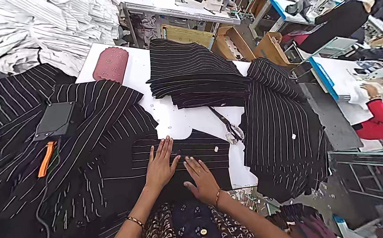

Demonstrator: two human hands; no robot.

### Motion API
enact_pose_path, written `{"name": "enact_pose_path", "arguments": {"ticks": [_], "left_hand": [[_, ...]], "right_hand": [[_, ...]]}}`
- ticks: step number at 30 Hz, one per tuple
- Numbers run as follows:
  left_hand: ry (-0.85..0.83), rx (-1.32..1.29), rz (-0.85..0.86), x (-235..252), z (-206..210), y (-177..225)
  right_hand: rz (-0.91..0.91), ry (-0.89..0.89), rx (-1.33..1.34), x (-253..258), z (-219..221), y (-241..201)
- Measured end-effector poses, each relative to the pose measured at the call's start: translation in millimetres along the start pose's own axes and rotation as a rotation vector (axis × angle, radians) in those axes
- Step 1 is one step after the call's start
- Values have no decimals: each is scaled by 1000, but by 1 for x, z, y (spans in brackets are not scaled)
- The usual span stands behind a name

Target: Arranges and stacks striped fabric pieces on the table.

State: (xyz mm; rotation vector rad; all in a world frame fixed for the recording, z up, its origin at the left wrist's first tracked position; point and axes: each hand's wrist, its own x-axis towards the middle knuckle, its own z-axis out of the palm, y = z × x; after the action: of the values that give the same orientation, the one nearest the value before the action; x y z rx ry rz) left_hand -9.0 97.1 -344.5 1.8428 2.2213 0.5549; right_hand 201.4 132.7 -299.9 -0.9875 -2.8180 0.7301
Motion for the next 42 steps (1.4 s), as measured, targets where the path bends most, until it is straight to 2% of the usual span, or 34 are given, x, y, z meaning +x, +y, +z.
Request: {"name": "enact_pose_path", "arguments": {"ticks": [2,5,7,14,17,19,22,25,26,28,30,33,35,38,40,42], "left_hand": [[-3,17,0,1,0,-1],[2,33,19,1,3,-1],[-2,34,21,1,2,-1],[-38,27,0,2,-2,1],[-35,23,11,3,-5,4],[0,-58,88,1,-5,12],[-9,-229,310,-15,4,33],[-83,-144,394,-33,11,48],[-71,-99,372,-32,12,48],[-46,-51,313,-19,12,43],[-64,-26,272,5,9,35],[-110,-23,232,46,5,24],[-108,-24,195,69,4,16],[-18,-30,67,86,7,7],[110,-49,-16,82,5,14],[104,-126,-41,62,-6,33]], "right_hand": [[112,24,-147,-12,-5,23],[314,99,-179,-8,-27,72],[413,90,-179,-10,-35,86],[698,159,-195,-7,-42,66],[812,223,-50,8,-70,66],[808,241,38,0,-89,80],[839,394,1,-43,-122,102],[937,750,-183,-93,-139,132],[912,857,-228,-101,-138,141],[756,875,-235,-94,-127,140],[537,721,-146,-62,-97,112],[165,382,36,-11,-35,46],[-5,227,12,14,-6,21],[29,74,-152,51,1,23],[34,62,-193,76,-6,35],[8,66,-161,91,-12,43]]}}
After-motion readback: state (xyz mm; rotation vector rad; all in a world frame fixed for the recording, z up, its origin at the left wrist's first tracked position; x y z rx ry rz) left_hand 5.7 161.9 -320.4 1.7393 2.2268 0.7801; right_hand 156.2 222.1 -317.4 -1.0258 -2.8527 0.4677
